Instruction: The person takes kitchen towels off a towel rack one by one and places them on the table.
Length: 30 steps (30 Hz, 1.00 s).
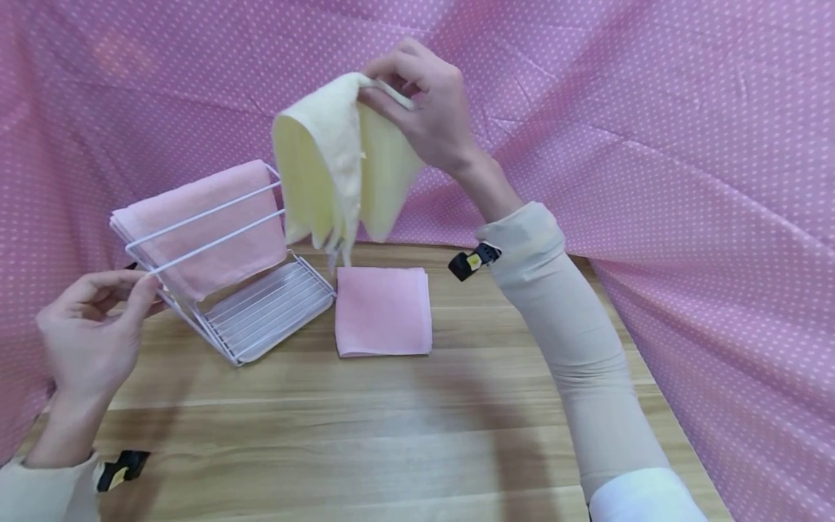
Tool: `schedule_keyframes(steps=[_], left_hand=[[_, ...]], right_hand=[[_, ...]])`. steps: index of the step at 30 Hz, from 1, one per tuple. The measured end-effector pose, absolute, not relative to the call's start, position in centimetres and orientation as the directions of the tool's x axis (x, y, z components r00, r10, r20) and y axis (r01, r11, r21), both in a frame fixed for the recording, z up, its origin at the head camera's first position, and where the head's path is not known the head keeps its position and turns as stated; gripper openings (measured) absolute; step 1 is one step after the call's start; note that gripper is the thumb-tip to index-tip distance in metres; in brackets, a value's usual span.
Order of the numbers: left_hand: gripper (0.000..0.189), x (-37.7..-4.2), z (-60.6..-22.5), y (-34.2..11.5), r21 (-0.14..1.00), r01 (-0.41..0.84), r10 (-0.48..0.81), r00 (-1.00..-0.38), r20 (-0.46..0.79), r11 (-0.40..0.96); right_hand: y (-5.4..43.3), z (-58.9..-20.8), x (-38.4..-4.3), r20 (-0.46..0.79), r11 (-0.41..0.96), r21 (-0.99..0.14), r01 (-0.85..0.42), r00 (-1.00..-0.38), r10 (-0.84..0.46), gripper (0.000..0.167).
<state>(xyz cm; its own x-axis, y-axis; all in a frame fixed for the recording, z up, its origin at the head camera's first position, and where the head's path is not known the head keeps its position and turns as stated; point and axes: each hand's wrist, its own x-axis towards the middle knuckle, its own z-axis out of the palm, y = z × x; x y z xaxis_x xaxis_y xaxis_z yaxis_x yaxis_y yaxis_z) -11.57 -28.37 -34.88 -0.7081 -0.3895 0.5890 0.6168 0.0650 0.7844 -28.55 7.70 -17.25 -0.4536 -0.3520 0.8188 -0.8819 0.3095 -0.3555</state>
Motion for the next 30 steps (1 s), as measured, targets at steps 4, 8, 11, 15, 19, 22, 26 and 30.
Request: schedule_keyframes(steps=[4, 8, 11, 15, 19, 22, 26, 30], left_hand=[[0.016, -11.5, -34.9, -28.3, 0.782, 0.62, -0.389, -0.705, 0.593, 0.066], [0.017, -11.5, -34.9, -28.3, 0.779, 0.623, -0.378, -0.706, 0.599, 0.07], [0.018, -11.5, -34.8, -28.5, 0.78, 0.619, -0.377, -0.703, 0.603, 0.093], [0.017, -11.5, -34.8, -28.5, 0.782, 0.618, -0.383, -0.704, 0.598, 0.085], [0.016, -11.6, -35.0, -28.3, 0.782, 0.62, -0.383, -0.708, 0.593, 0.065], [0.016, -11.6, -35.0, -28.3, 0.781, 0.618, -0.378, -0.706, 0.599, 0.086], [0.017, -11.6, -35.0, -28.5, 0.784, 0.612, -0.373, -0.706, 0.601, 0.105], [0.016, -11.6, -35.0, -28.5, 0.782, 0.619, -0.379, -0.709, 0.595, 0.07]], right_hand=[[9.2, -18.3, -28.1, 0.812, 0.329, -0.356, -0.875, -0.464, -0.355, 0.016], [10.8, -19.5, -27.7, 0.791, 0.345, -0.373, -0.861, -0.49, -0.367, 0.015], [12.0, -20.4, -27.4, 0.775, 0.367, -0.382, -0.848, -0.511, -0.372, 0.015], [13.6, -21.6, -27.1, 0.771, 0.402, -0.36, -0.842, -0.511, -0.381, 0.016], [15.0, -23.0, -26.6, 0.755, 0.443, -0.322, -0.837, -0.51, -0.413, 0.016], [15.9, -24.2, -26.2, 0.73, 0.471, -0.287, -0.834, -0.509, -0.456, 0.016], [17.0, -25.7, -25.7, 0.708, 0.476, -0.266, -0.838, -0.505, -0.493, 0.015], [17.9, -27.0, -24.9, 0.677, 0.487, -0.276, -0.829, -0.527, -0.513, 0.014]])
